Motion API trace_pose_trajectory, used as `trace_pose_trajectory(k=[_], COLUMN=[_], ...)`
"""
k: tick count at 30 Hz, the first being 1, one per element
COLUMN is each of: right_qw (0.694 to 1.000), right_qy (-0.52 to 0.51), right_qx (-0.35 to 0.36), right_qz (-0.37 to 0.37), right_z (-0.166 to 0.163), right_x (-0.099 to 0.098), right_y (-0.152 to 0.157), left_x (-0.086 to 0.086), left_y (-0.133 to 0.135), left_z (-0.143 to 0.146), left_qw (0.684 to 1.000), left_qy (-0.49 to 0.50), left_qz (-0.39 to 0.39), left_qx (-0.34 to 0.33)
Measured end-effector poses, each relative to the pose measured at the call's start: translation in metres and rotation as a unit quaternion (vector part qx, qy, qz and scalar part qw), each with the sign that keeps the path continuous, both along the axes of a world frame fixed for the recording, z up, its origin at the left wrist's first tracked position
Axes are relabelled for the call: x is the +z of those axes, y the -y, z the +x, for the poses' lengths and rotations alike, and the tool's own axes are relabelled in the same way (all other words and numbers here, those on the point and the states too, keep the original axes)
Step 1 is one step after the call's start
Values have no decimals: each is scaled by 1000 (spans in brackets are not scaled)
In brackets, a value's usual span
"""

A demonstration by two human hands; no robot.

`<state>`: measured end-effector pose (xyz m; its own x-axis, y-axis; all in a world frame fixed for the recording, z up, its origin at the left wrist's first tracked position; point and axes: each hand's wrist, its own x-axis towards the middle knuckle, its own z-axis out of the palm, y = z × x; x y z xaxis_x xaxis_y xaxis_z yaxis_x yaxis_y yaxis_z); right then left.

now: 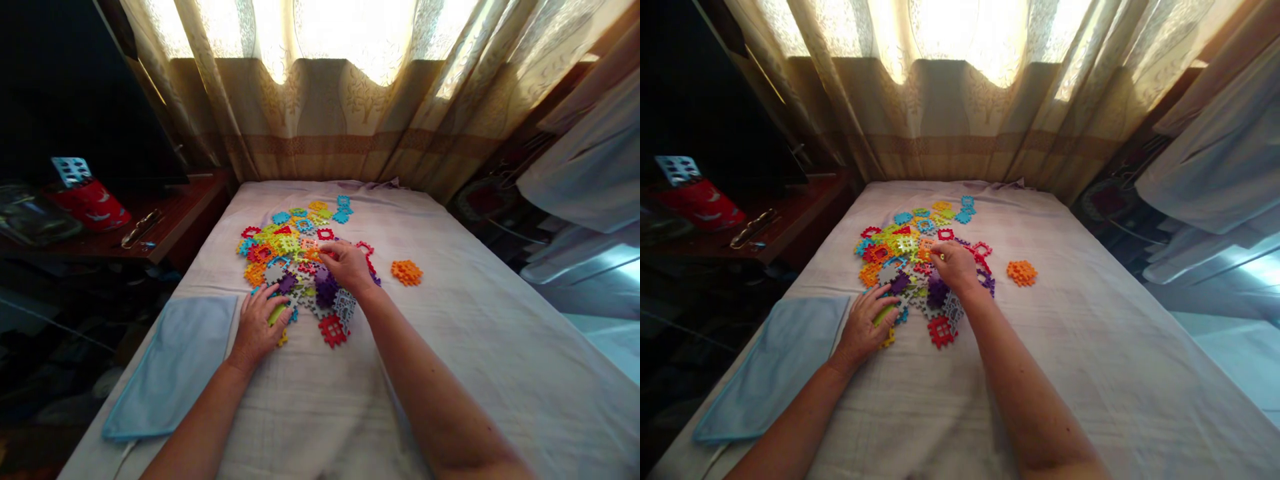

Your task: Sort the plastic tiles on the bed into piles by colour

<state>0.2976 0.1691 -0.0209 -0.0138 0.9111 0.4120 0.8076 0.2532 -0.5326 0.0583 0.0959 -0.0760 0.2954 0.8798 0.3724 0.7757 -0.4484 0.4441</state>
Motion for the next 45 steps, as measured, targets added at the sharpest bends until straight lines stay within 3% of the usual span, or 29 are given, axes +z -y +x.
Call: trace_pose_trajectory(k=[4,9,12,15,19,23,27,32,36,40,45], right_qw=[996,958,937,931,920,908,921,975,996,988,950], right_qy=[-35,-28,-30,-32,0,27,39,51,78,149,267], right_qx=[-68,-280,-346,-363,-377,-393,-377,-214,-53,15,14], right_qz=[44,61,31,-34,-104,-143,-89,18,10,-47,-164], right_z=[72,165,191,197,196,196,183,128,66,23,16], right_x=[-3,-26,-44,-54,-54,-49,-40,-23,-8,4,8], right_y=[20,45,52,54,56,60,59,46,22,-8,-21], left_x=[0,2,3,4,6,8,2,-3,0,1,-2], left_y=[0,1,2,3,5,4,1,-2,-2,-2,-3], left_z=[0,1,0,-1,-2,1,6,6,3,3,3], left_qw=[1000,999,998,996,995,996,997,996,996,996,995], left_qy=[0,-5,-4,-5,-4,3,-36,-60,-34,5,20], left_qz=[6,3,3,12,35,65,64,14,22,55,89], left_qx=[-18,-44,-67,-85,-97,-56,-8,-58,-74,-74,-40])
